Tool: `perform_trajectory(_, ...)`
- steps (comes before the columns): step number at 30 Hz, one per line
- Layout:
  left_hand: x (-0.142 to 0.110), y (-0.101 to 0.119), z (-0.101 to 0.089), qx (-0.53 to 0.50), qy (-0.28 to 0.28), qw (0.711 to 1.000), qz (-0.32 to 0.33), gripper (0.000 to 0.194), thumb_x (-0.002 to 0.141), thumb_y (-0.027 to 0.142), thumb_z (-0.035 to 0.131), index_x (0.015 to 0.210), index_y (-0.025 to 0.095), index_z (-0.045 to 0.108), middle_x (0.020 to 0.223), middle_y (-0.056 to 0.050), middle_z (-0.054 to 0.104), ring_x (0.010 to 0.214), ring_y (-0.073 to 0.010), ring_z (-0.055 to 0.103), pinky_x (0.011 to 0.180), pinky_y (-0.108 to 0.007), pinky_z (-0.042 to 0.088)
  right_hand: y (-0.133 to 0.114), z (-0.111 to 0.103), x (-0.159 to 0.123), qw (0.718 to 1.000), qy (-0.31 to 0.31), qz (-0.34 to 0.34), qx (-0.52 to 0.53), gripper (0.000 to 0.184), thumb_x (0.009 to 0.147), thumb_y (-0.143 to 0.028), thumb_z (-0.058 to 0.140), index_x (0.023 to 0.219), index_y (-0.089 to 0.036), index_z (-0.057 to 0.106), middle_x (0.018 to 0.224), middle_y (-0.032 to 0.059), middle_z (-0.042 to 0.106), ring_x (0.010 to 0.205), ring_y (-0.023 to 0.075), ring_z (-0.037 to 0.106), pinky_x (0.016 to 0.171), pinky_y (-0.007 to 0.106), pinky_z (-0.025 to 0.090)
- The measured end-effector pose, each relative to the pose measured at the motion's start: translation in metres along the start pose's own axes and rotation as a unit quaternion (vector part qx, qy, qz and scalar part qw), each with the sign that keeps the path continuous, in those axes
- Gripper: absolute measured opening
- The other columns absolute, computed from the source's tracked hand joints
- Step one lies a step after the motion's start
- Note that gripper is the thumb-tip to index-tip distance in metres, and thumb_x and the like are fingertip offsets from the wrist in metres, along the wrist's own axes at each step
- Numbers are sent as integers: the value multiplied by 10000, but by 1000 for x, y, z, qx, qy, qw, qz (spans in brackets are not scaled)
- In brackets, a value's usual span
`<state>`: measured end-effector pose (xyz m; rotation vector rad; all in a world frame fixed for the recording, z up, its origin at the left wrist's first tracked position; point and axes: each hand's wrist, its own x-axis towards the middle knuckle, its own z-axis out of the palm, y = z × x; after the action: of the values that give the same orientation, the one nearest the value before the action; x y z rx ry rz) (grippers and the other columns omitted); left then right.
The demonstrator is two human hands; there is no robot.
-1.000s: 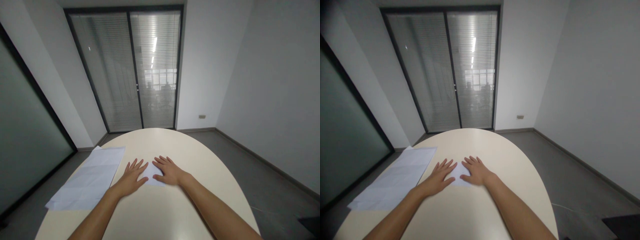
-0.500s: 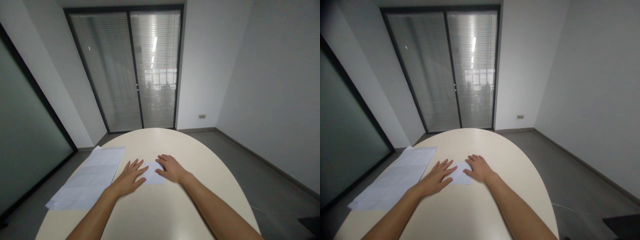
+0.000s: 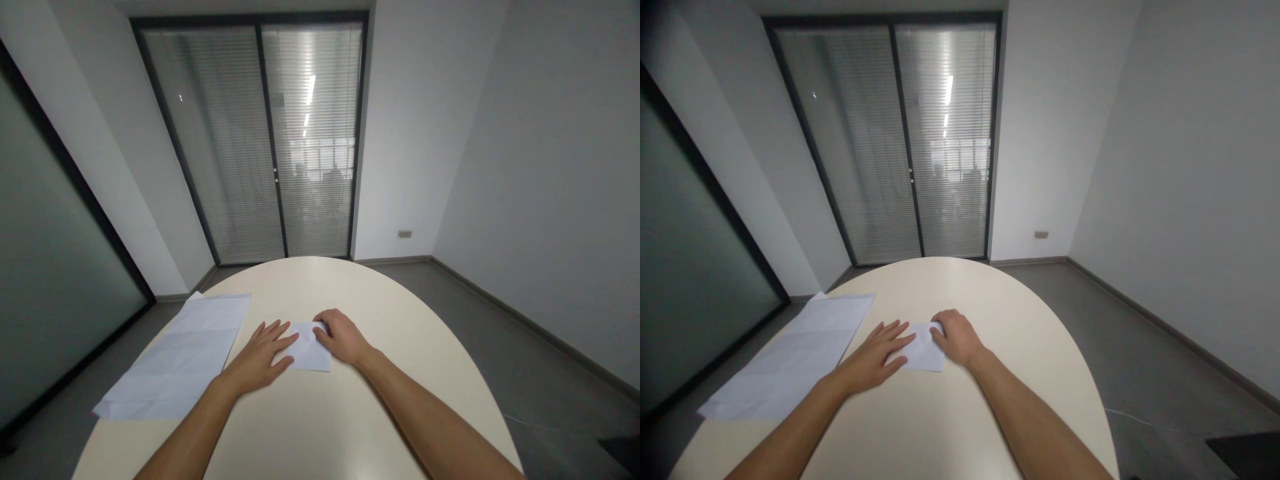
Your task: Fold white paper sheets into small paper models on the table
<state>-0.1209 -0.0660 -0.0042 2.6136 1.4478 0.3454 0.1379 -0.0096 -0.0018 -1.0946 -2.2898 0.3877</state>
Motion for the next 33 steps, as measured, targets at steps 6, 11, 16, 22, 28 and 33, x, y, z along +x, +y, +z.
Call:
perform_trajectory(6, 0, 0, 2, 3, 18, 1000, 14, 494, 987, 442, 507, 1473, 372, 458, 1581, -38, 407, 1480, -285, 323, 1214, -577, 191, 4, 7, 4, 995, 22, 80, 61, 231, 928, -301, 547, 1061, -194, 704, 1004, 70, 716, 918, 209, 638, 833, 320, 480)
perform_trajectory(11, 1, 1, 2, 5, 17, 1000, 22, 474, 995, 434, 491, 1461, 353, 480, 1569, -38, 426, 1471, -282, 340, 1215, -577, 192, 5, 4, 3, 992, 42, 114, -37, 275, 920, -393, 569, 1025, -208, 744, 1046, 83, 720, 1007, 257, 614, 909, 373, 445)
perform_trajectory(16, 2, 0, 3, 13, 13, 1000, 19, 486, 1005, 457, 458, 1472, 324, 470, 1575, -39, 417, 1474, -275, 334, 1222, -565, 187, 1, 0, 2, 985, 38, 133, -101, 314, 931, -448, 554, 878, -198, 736, 983, 96, 711, 988, 269, 596, 870, 378, 434)
perform_trajectory(22, 2, 0, 4, 14, 16, 1000, 19, 491, 1007, 463, 453, 1472, 308, 473, 1577, -44, 413, 1475, -277, 330, 1223, -561, 191, 1, 1, 3, 989, 48, 126, -62, 229, 902, -391, 595, 853, -191, 697, 947, 83, 700, 951, 240, 588, 844, 342, 426)
perform_trajectory(28, 2, -1, 6, 21, 27, 999, 22, 488, 997, 434, 482, 1469, 308, 476, 1568, -45, 427, 1468, -277, 347, 1217, -567, 211, 1, 3, 4, 986, 56, 156, 32, 153, 854, -338, 633, 849, -194, 683, 862, 59, 692, 843, 207, 598, 749, 301, 425)
perform_trajectory(33, 2, -1, 8, 22, 42, 998, 28, 478, 986, 411, 505, 1451, 298, 497, 1549, -49, 455, 1450, -276, 380, 1211, -575, 233, 8, 11, 5, 977, 73, 141, 144, 197, 817, -284, 663, 994, -198, 667, 926, 35, 698, 805, 177, 602, 747, 289, 435)
